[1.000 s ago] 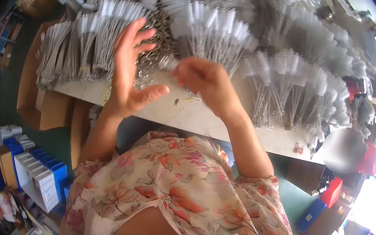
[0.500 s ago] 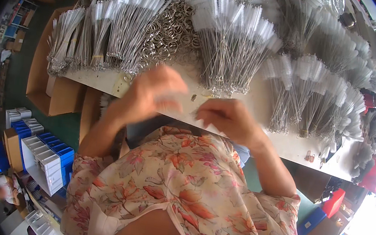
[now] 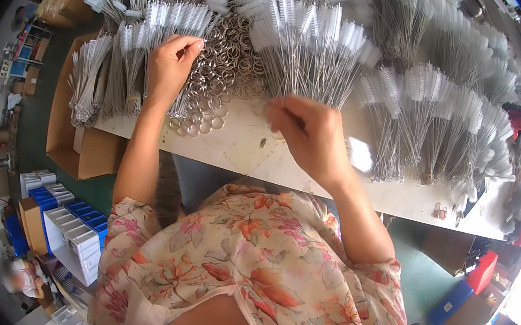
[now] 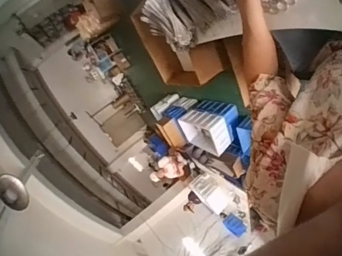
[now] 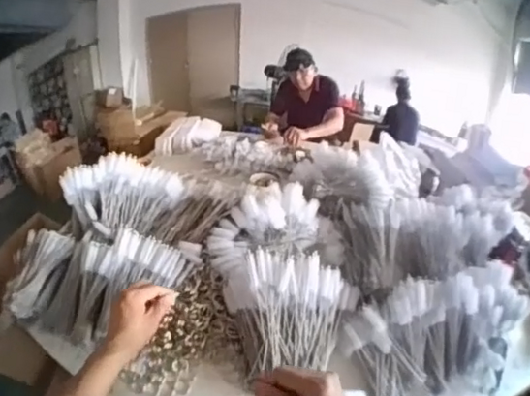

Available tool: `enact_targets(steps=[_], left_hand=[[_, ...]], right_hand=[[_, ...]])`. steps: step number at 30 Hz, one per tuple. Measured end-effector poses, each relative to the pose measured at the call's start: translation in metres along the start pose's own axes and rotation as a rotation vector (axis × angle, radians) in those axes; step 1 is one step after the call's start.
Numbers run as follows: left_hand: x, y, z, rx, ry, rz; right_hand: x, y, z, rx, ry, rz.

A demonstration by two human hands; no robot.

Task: The person is assembling small white brushes onto metal rings in a workshop environment.

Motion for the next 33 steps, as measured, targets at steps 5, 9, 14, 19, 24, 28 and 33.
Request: enact_targets(steps=[5,9,14,19,24,28,33], left_hand=[[-0.029,0.002,0.013,0.210,-0.434,0.742],[-0.076,0.000,0.043,0.429,-0.458,1.165],[-0.091,-0.007,0.050,0.197,-0.220,1.059],[-0.093,-0.031,0.051,0.353,-0.252,1.088],[-0.095,-0.054,0.049,0.565,-0.158,0.974],[-0.101,-0.067,0.048,0.589,-0.117,0.833],[-0.110,-0.071,0.057,0.390,-0.018,0.725]], right_hand=[[0.013,-0.001,-0.034,-0.063,-0.053,-0.055],[0.022,0.013,-0.037,-0.127,-0.130,-0.316],[0.036,0.027,-0.028,-0.142,-0.405,-0.190],[0.049,0.025,-0.022,-0.241,-0.764,0.206],[0.067,0.020,-0.016,-0.115,-0.994,0.506],[0.072,0.025,-0.018,-0.010,-0.981,0.557],[0.062,0.025,-0.025,-0.021,-0.852,0.177]])
Point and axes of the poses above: each hand's wrist, its own z-axis away from the middle knuckle, its own y-axis out of the palm, x = y × z, the point moved 4 cm from there along -z, towards the middle knuckle, and after that the axes turned 10 degrees about -y, right-handed, at the moved point
